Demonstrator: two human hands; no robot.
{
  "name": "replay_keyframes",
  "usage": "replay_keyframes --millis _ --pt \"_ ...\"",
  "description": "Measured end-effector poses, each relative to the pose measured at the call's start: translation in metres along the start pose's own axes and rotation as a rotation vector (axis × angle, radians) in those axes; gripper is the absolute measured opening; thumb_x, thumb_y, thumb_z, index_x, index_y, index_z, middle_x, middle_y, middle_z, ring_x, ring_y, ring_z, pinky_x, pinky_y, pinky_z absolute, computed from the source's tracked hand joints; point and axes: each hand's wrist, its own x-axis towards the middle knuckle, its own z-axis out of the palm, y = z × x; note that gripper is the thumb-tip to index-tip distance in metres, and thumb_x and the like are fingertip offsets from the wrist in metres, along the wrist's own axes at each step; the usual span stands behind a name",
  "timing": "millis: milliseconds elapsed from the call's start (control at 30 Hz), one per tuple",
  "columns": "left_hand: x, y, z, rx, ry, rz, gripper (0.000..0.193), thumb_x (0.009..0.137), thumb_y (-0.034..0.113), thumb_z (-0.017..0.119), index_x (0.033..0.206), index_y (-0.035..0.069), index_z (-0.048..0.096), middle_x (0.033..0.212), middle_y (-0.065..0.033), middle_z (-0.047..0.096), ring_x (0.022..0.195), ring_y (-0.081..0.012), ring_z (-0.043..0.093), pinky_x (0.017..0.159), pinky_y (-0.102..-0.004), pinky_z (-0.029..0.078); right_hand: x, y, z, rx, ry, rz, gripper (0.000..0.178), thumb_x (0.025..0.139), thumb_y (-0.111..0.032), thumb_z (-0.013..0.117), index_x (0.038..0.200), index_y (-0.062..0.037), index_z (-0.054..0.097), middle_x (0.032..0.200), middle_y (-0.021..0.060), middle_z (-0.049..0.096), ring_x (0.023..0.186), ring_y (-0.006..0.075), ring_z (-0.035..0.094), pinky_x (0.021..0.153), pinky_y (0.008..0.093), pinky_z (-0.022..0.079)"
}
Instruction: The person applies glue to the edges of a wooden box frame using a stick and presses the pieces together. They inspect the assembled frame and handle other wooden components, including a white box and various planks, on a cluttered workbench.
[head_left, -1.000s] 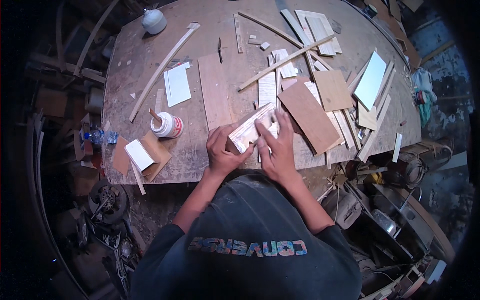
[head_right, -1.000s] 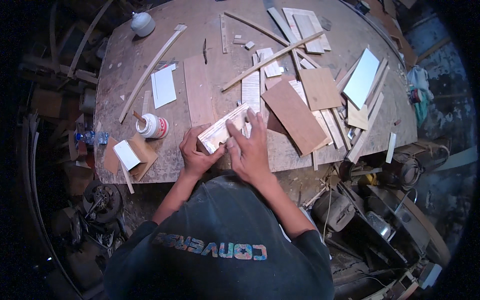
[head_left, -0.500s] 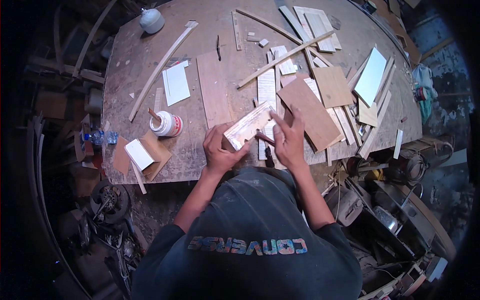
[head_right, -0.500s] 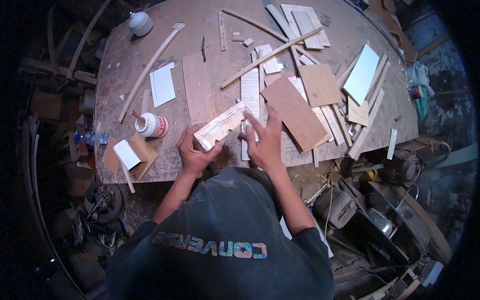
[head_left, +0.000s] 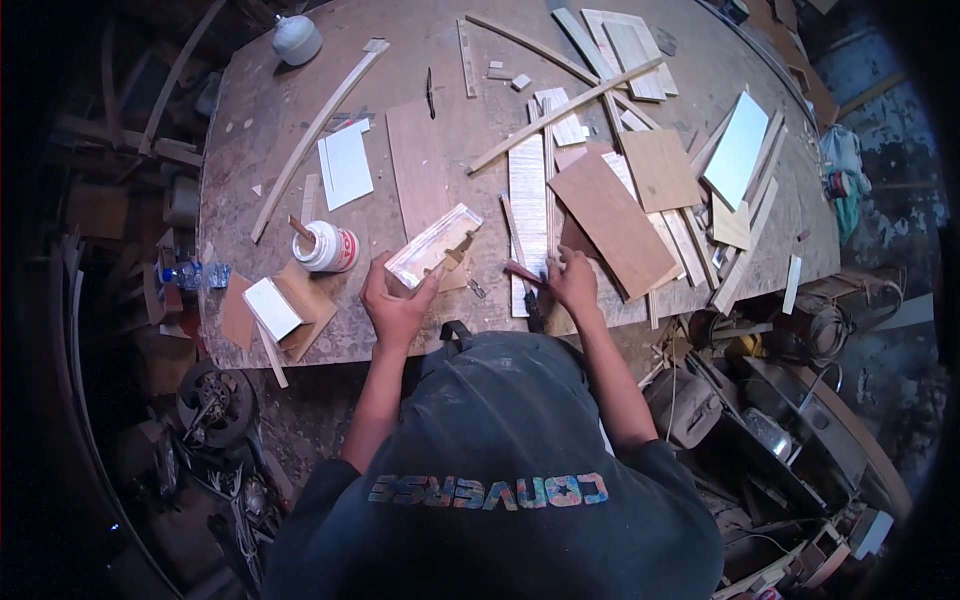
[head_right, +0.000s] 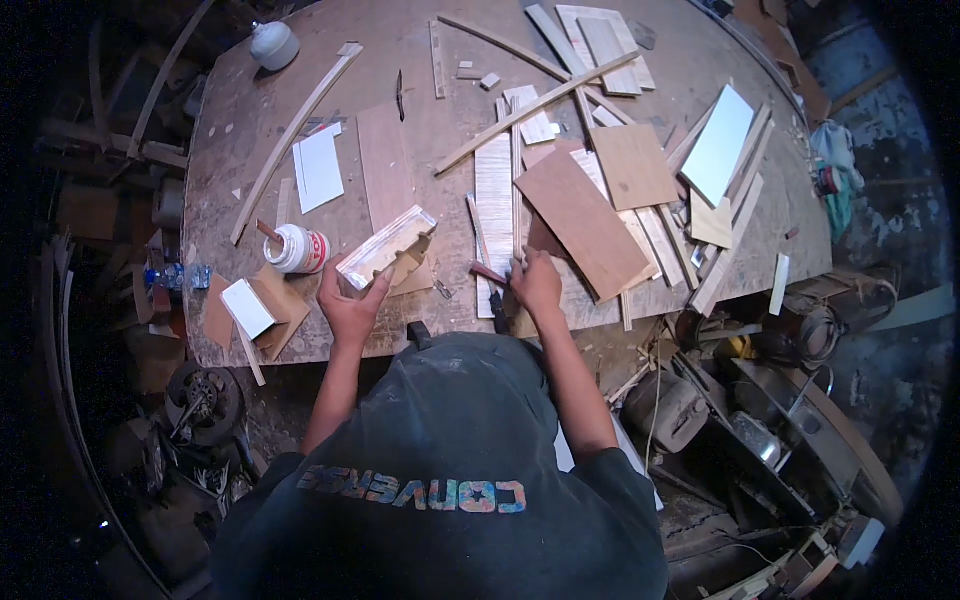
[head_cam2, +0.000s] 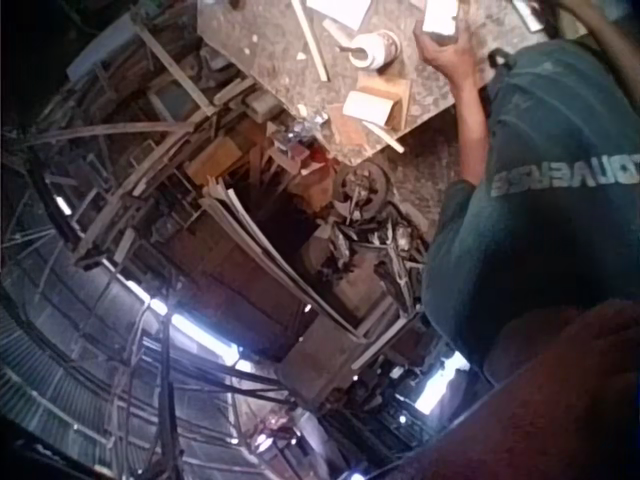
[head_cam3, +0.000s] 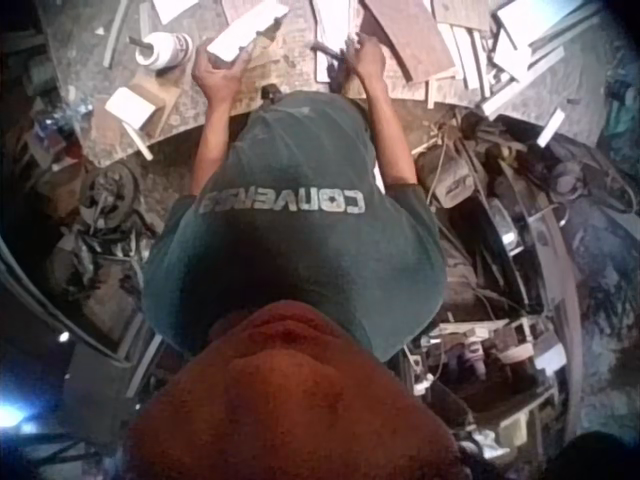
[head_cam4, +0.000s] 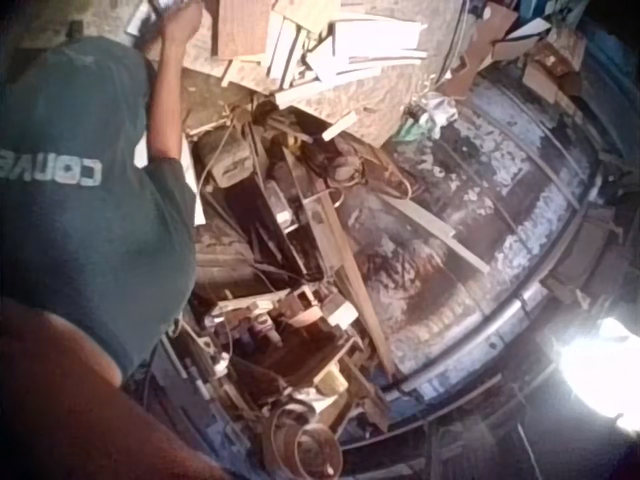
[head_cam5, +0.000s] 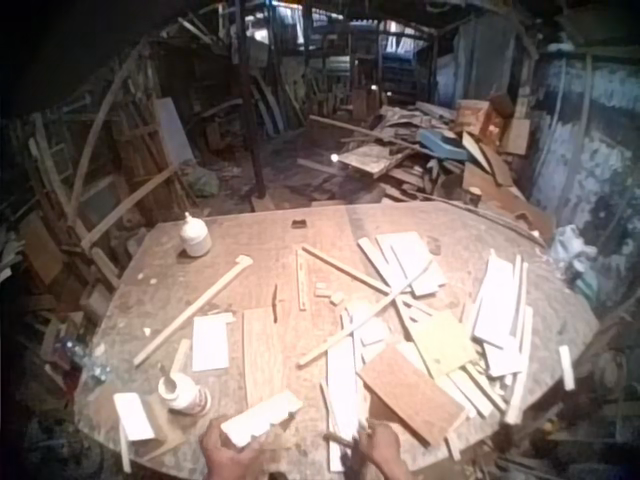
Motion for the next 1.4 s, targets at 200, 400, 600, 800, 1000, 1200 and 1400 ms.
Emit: replay_keyframes --millis 200,400,600,800,1000,1200,1400 --pt "-0.004 0.009 -0.001 0.047 -0.061 -0.031 0.050 0.071 0.016 0.087 0.108 -0.003 0.059 0.098 -0.0120 0.068 0.093 -0.0184 0.065 0.084 -0.0328 0.051 0.022 -0.019 0.014 -0.265 0.052 -0.177 0.047 0.091 -0.033 0.058 0.133 -0.0125 0.059 0.108 0.0216 0.055 0.098 0.0387 0.056 0.078 0.0502 0.051" --pt "-0.003 0.013 0.004 0.015 -0.047 -0.035 0.048 0.069 0.018 0.088 0.104 -0.001 0.062 0.093 -0.0131 0.070 0.088 -0.0213 0.068 0.081 -0.0348 0.053 0.028 -0.025 0.028 -0.504 0.032 -0.258 0.053 0.092 -0.041 0.055 0.133 -0.0077 0.058 0.105 0.0195 0.057 0.101 0.0347 0.055 0.074 0.0482 0.049" --pt "-0.003 0.010 0.004 0.030 -0.071 -0.037 0.048 0.070 0.018 0.088 0.104 -0.001 0.060 0.094 -0.0125 0.070 0.089 -0.0194 0.067 0.081 -0.0337 0.052 0.020 -0.026 0.029 -0.481 -0.004 -0.278 0.068 0.090 -0.051 0.058 0.129 0.0052 0.057 0.117 0.0235 0.057 0.105 0.0348 0.055 0.078 0.0479 0.048" --pt "-0.001 0.012 0.002 -0.017 -0.040 -0.063 0.047 0.069 0.015 0.088 0.104 0.000 0.061 0.096 -0.0137 0.071 0.090 -0.0214 0.069 0.082 -0.0347 0.053 0.016 -0.019 0.031 -0.443 -0.016 -0.298 0.061 0.093 -0.046 0.054 0.126 0.0058 0.059 0.123 0.0267 0.057 0.104 0.0363 0.058 0.078 0.0495 0.051" --pt "0.002 0.009 -0.001 -0.022 -0.022 -0.067 0.046 0.069 0.015 0.088 0.103 0.000 0.062 0.095 -0.0135 0.071 0.090 -0.0209 0.069 0.081 -0.0342 0.053 0.007 -0.016 0.027 -0.441 -0.027 -0.281 0.048 0.096 -0.040 0.051 0.117 0.0019 0.063 0.123 0.0247 0.058 0.103 0.0365 0.059 0.075 0.0506 0.052" --pt "-0.001 0.010 -0.002 -0.027 0.004 -0.068 0.045 0.069 0.016 0.088 0.102 0.001 0.062 0.094 -0.0133 0.071 0.090 -0.0210 0.069 0.081 -0.0341 0.053 -0.008 -0.026 0.009 -0.463 -0.129 -0.261 0.041 0.093 -0.037 0.057 0.111 -0.0004 0.065 0.111 0.0208 0.060 0.100 0.0361 0.060 0.075 0.0515 0.051" --pt "-0.006 0.004 0.001 -0.024 -0.066 -0.031 0.049 0.071 0.016 0.087 0.108 -0.002 0.060 0.097 -0.0136 0.070 0.093 -0.0185 0.067 0.084 -0.0332 0.052 -0.006 -0.033 0.010 -0.214 -0.058 -0.315 0.026 0.088 -0.025 0.067 0.102 -0.0038 0.068 0.101 0.0170 0.063 0.096 0.0342 0.061 0.077 0.0486 0.050"
